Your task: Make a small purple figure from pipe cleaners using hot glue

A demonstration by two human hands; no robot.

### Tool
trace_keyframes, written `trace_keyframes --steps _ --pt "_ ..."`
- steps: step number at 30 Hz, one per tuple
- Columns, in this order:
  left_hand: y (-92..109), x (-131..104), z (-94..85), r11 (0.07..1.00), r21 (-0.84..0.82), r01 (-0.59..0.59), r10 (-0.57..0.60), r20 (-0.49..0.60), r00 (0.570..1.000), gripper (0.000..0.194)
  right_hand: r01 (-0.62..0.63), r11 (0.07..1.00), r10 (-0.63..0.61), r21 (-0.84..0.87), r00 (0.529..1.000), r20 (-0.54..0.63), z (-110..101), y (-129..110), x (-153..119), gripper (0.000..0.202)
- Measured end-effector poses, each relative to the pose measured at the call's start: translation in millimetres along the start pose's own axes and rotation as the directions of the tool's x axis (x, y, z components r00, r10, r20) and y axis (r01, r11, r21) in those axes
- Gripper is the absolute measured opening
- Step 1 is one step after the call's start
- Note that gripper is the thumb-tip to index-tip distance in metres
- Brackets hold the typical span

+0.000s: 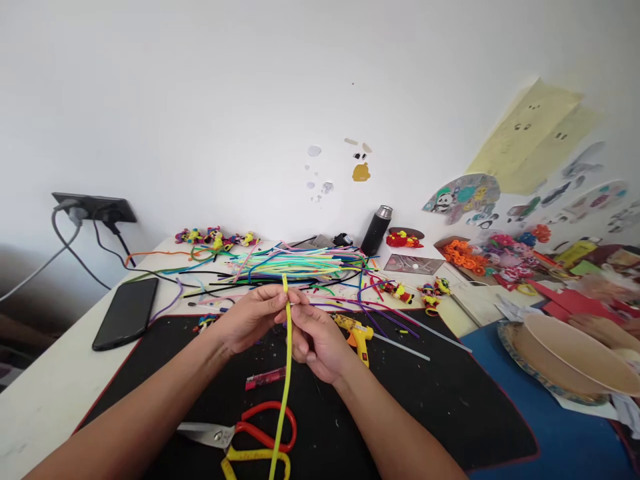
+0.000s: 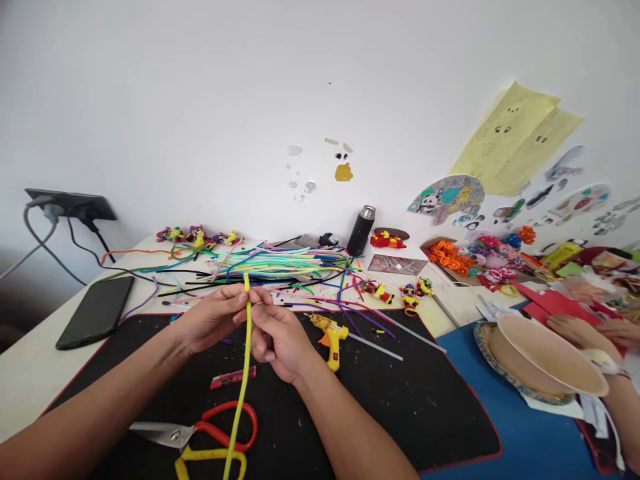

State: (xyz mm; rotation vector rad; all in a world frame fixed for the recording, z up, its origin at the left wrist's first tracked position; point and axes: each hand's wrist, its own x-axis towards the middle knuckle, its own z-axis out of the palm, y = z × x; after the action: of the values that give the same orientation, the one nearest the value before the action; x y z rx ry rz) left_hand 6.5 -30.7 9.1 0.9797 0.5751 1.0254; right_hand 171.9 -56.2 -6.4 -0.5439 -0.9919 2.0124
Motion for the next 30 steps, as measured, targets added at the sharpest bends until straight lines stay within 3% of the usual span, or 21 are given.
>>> trace_keyframes --steps 6,9,12,14,17,20,26,30 --pt "-5.7 2.2 -5.7 1.000 -0.011 0.001 -0.001 0.015 1.000 0.031 -0.057 0.997 0.058 0.055 0.998 -0.008 -0.7 -0.3 4.9 0.037" --pt "-2.3 3.6 -9.1 0.998 0.035 0.042 -0.043 0.008 0.999 0.043 -0.040 0.999 0.041 0.036 0.999 -0.027 -7.4 1.8 5.5 0.040" --pt "7.5 5.8 -18.5 0.983 0.169 0.072 -0.059 -0.084 0.995 0.054 0.029 0.999 -0.026 0.023 0.991 -0.130 -22.9 0.9 4.0 0.041" --pt "15.2 7.3 -27.1 0.933 0.355 0.058 0.008 -0.180 0.984 0.052 0.086 0.996 -0.076 0.038 0.972 -0.224 -35.3 -3.2 2.3 0.040" --pt "20.9 9.4 -37.4 0.703 0.707 0.080 0.109 -0.218 0.970 0.048 0.200 0.975 -0.158 0.098 0.931 -0.330 -48.3 -12.6 -0.4 0.036" --pt "14.0 11.8 -39.9 0.441 0.891 0.111 0.113 -0.178 0.978 0.041 0.253 0.959 -0.198 0.128 0.921 -0.335 -49.9 -18.9 -2.8 0.031" --pt "-16.4 14.9 -35.7 -0.010 0.999 0.047 0.068 -0.046 0.997 0.029 0.185 0.976 -0.147 0.112 0.947 -0.285 -37.6 -11.6 -4.9 0.034" --pt "-27.0 13.5 -33.5 -0.132 0.991 0.007 0.010 -0.006 1.000 0.027 0.185 0.979 -0.155 0.090 0.951 -0.269 -34.1 -8.3 -4.5 0.037"
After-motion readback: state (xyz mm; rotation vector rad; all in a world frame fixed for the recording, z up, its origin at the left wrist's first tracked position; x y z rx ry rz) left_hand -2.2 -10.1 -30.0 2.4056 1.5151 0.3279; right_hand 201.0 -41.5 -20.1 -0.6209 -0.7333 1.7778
